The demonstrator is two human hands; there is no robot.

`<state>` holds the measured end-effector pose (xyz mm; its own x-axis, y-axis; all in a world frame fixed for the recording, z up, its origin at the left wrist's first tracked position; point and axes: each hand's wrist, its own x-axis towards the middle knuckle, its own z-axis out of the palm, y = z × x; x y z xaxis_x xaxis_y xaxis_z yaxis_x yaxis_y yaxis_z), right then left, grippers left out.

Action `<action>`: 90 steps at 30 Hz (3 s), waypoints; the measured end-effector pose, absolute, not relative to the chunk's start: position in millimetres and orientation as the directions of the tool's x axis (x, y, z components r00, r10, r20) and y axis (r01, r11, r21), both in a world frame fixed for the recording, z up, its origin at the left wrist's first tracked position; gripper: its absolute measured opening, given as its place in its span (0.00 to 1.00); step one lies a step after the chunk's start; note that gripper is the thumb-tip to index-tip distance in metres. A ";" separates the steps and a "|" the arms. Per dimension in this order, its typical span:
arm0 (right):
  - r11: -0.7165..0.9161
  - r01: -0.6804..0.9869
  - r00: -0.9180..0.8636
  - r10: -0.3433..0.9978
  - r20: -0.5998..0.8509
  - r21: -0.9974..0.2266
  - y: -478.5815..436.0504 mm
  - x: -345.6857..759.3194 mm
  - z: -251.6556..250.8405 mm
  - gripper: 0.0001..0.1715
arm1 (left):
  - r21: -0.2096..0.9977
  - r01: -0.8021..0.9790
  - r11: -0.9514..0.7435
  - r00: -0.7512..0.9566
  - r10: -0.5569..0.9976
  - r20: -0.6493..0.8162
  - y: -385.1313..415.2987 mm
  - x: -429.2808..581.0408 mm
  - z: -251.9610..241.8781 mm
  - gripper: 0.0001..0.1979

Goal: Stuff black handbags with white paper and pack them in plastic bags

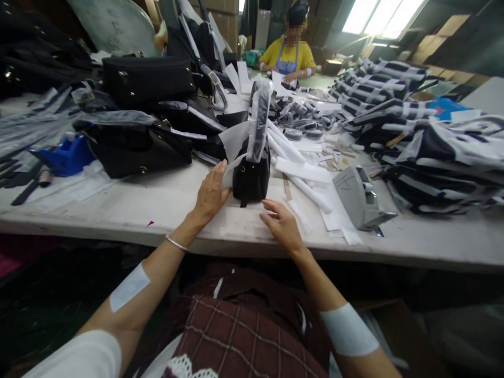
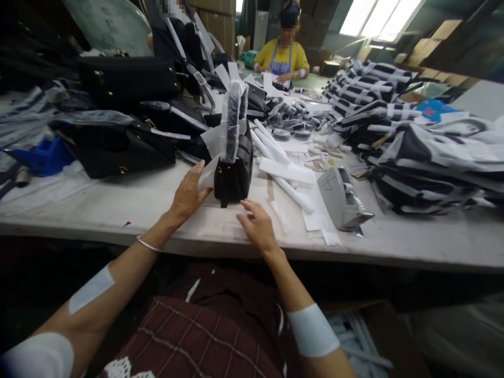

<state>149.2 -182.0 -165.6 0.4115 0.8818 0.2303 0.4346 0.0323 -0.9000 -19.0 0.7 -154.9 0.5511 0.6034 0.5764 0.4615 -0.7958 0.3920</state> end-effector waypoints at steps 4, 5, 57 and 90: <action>-0.158 0.639 0.575 0.748 0.331 -0.753 -213.5 196.4 -162.1 0.19 | 0.389 0.460 -0.798 0.484 0.593 0.644 -21.0 -50.9 -158.7 0.32; -0.225 0.681 0.591 0.730 0.342 -0.697 -219.9 209.3 -164.4 0.21 | 0.395 0.452 -0.800 0.473 0.591 0.654 -29.8 -57.1 -160.9 0.30; -0.416 0.245 0.131 0.909 -0.395 -0.876 -203.0 126.6 -93.4 0.09 | 0.947 0.253 -0.195 0.759 0.648 -0.069 -122.8 -89.1 -160.7 0.11; -0.051 -0.177 0.460 0.879 -0.128 -0.983 -136.2 95.5 -89.7 0.15 | 0.967 0.176 -0.184 0.576 0.816 0.050 -100.5 -103.4 -177.1 0.31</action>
